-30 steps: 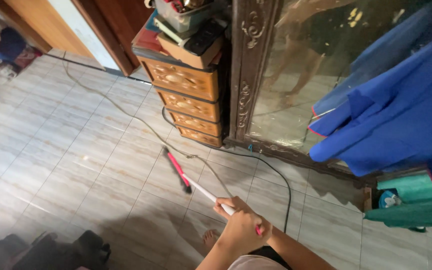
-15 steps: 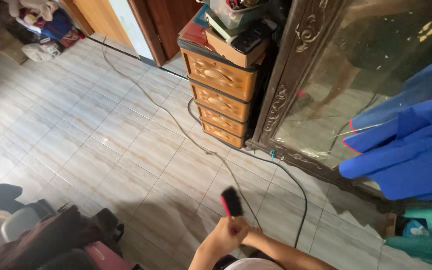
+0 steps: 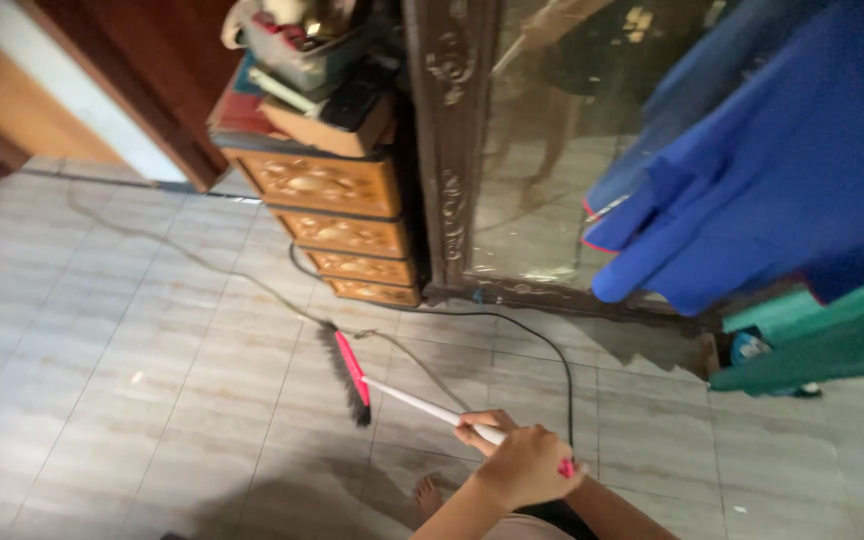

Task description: The recorder is sweeping the tiled floor of a house using a broom, moving through different areas.

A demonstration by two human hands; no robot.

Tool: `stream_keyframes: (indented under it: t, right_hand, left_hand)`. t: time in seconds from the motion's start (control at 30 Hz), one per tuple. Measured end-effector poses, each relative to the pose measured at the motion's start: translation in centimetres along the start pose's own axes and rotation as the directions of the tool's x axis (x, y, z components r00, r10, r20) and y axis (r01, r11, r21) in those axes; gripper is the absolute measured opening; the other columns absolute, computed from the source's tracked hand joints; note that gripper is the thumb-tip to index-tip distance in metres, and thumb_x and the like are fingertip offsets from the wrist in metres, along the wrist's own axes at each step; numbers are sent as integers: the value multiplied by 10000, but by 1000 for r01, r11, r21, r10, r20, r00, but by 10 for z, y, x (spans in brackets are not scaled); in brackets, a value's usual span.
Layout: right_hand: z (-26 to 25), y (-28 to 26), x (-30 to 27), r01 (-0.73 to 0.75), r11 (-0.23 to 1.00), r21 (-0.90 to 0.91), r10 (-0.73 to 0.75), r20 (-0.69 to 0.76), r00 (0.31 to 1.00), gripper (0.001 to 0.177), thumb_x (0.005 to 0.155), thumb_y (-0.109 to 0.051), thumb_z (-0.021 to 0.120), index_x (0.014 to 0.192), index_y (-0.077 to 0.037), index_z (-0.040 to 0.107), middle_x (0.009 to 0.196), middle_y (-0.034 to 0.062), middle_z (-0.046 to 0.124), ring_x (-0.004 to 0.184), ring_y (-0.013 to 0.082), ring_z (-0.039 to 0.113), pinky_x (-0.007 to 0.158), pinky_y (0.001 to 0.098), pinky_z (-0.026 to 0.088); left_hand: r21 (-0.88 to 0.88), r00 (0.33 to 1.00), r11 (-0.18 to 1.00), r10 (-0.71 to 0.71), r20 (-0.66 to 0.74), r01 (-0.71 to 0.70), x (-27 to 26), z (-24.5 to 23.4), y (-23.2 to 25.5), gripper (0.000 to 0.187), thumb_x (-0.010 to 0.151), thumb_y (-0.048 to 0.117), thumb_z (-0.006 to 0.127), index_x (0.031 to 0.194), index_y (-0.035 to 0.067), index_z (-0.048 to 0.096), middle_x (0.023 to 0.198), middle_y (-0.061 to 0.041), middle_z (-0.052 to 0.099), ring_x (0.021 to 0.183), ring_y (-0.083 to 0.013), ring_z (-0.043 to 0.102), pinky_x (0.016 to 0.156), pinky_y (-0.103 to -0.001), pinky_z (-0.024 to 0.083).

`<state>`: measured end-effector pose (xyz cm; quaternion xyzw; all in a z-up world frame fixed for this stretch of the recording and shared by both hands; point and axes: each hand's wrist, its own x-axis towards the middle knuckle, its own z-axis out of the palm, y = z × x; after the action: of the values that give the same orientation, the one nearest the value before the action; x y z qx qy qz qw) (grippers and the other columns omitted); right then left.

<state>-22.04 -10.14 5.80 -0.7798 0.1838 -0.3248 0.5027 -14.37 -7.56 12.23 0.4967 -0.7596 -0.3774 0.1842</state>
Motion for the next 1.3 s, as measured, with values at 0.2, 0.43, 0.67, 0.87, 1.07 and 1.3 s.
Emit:
stream_keyframes:
  t: [0.2, 0.43, 0.67, 0.87, 1.07, 1.3]
  right_hand:
    - [-8, -33, -42, -445, 887, -122, 318, -537, 781, 259, 908, -220, 795, 1113, -110, 681, 1054, 23, 718, 873, 134, 738, 728, 284, 584]
    - [-55, 49, -69, -786, 560, -260, 658, -437, 613, 415, 857, -318, 828, 778, 0, 573, 615, 186, 508, 608, 271, 383, 536, 424, 411]
    - [1, 148, -73, -494, 869, 16, 461, -386, 799, 289, 887, -238, 815, 983, -20, 652, 775, 128, 623, 735, 229, 529, 643, 374, 464]
    - [13, 227, -77, -162, 953, 255, 257, -405, 877, 291, 912, -171, 802, 1155, -35, 717, 909, 81, 719, 841, 196, 650, 732, 334, 508]
    - [-32, 80, 2, -316, 934, 166, 352, -281, 893, 313, 913, -209, 770, 1169, -47, 687, 958, 60, 703, 896, 161, 671, 775, 304, 532]
    - [-121, 151, -158, -351, 923, -156, 301, -271, 914, 249, 945, -233, 692, 1115, -53, 672, 1046, 120, 696, 968, 253, 709, 814, 371, 591]
  left_hand:
    - [-229, 899, 890, 425, 108, -393, -3, -15, 48, 367, 975, 340, 639, 863, 3, 730, 768, -199, 700, 787, -361, 705, 867, -441, 552]
    - [-326, 900, 854, 435, 20, -406, 6, -15, 5, 341, 985, 235, 677, 724, 18, 643, 701, -134, 647, 715, -279, 645, 759, -395, 518]
    - [-393, 929, 883, 337, 154, -255, 40, 55, -99, 369, 952, 168, 660, 643, -2, 548, 574, -138, 533, 527, -265, 522, 569, -380, 436]
    - [-149, 991, 982, 121, 51, -113, 69, 69, -102, 274, 838, 214, 692, 667, 3, 653, 615, -182, 629, 556, -311, 622, 619, -448, 495]
    - [-123, 957, 949, 290, -18, -290, 85, 89, -82, 230, 846, 243, 682, 737, 41, 689, 706, -192, 671, 669, -389, 666, 758, -482, 543]
    - [-248, 974, 943, 226, -12, -221, 60, 31, -68, 198, 870, 213, 716, 761, 53, 674, 798, -158, 676, 751, -320, 684, 713, -431, 550]
